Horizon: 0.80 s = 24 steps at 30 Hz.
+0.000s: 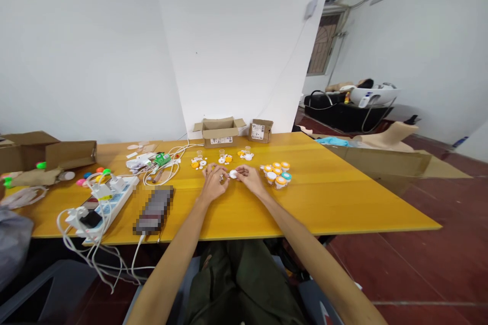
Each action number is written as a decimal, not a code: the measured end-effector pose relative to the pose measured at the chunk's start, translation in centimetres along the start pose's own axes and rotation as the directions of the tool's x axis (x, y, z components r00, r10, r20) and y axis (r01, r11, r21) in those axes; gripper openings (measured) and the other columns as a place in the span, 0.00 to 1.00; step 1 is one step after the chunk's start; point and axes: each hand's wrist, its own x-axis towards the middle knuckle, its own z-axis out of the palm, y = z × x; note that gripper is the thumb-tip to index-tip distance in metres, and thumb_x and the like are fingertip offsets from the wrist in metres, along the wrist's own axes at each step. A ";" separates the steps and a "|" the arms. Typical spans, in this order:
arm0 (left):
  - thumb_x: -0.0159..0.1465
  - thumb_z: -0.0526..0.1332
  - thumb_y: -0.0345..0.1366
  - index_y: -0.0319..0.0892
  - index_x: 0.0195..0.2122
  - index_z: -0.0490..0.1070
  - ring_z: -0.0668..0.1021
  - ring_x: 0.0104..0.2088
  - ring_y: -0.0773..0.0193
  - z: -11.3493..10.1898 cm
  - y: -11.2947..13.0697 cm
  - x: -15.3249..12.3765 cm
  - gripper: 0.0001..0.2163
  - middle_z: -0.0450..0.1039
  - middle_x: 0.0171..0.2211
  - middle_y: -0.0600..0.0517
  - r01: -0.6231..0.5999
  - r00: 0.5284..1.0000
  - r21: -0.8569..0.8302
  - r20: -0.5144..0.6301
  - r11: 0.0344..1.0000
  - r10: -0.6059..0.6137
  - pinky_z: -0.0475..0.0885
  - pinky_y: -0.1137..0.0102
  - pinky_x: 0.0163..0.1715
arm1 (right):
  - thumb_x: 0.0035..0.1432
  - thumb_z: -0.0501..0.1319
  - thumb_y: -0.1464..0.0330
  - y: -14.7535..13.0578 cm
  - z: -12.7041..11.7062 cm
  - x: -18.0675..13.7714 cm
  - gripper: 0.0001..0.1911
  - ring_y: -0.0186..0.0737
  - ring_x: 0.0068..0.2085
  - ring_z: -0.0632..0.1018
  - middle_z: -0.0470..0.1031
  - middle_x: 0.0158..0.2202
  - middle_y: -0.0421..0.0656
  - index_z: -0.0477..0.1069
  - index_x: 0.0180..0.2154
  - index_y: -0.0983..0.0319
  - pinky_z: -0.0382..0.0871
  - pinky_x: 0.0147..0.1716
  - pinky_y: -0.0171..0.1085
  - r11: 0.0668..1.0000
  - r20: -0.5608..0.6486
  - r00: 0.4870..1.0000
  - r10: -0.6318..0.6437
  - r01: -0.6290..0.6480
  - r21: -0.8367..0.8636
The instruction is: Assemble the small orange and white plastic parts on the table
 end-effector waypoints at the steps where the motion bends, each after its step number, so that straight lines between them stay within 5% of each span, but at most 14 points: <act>1: 0.58 0.64 0.30 0.46 0.30 0.73 0.69 0.55 0.48 0.1 -0.1 -0.1 0.03 0.77 0.45 0.49 0.001 1.000 0.008 0.008 1.000 -0.001 0.63 0.52 0.52 | 0.41 0.71 0.62 0.0 0.0 0.0 0.12 0.40 0.32 0.78 0.77 0.28 0.41 0.73 0.28 0.59 0.77 0.32 0.39 1.000 -0.009 1.000 0.004 -0.003 0.007; 7: 0.57 0.64 0.30 0.45 0.28 0.73 0.66 0.57 0.46 0.4 -0.7 -0.3 0.03 0.72 0.50 0.46 0.004 0.999 0.065 0.048 0.998 -0.007 0.62 0.50 0.53 | 0.42 0.72 0.62 0.1 -0.1 0.0 0.12 0.41 0.32 0.79 0.78 0.29 0.41 0.73 0.29 0.59 0.79 0.34 0.41 1.000 -0.006 1.000 0.004 -0.003 0.026; 12: 0.57 0.64 0.30 0.48 0.36 0.75 0.66 0.56 0.46 0.2 -0.4 -0.3 0.07 0.72 0.50 0.47 0.006 1.000 0.055 0.017 0.998 -0.007 0.63 0.51 0.53 | 0.41 0.71 0.63 0.2 -0.1 0.1 0.12 0.40 0.31 0.78 0.77 0.28 0.40 0.73 0.28 0.59 0.78 0.33 0.40 1.000 0.005 1.000 -0.018 0.018 0.017; 24: 0.67 0.58 0.35 0.49 0.39 0.77 0.69 0.52 0.51 -0.5 0.7 0.0 0.07 0.76 0.42 0.48 -0.040 0.999 -0.012 0.016 0.999 0.040 0.64 0.56 0.50 | 0.43 0.71 0.60 -0.6 0.6 -0.5 0.13 0.41 0.34 0.79 0.78 0.30 0.41 0.74 0.30 0.59 0.77 0.37 0.41 0.998 0.101 0.992 -0.069 0.068 0.010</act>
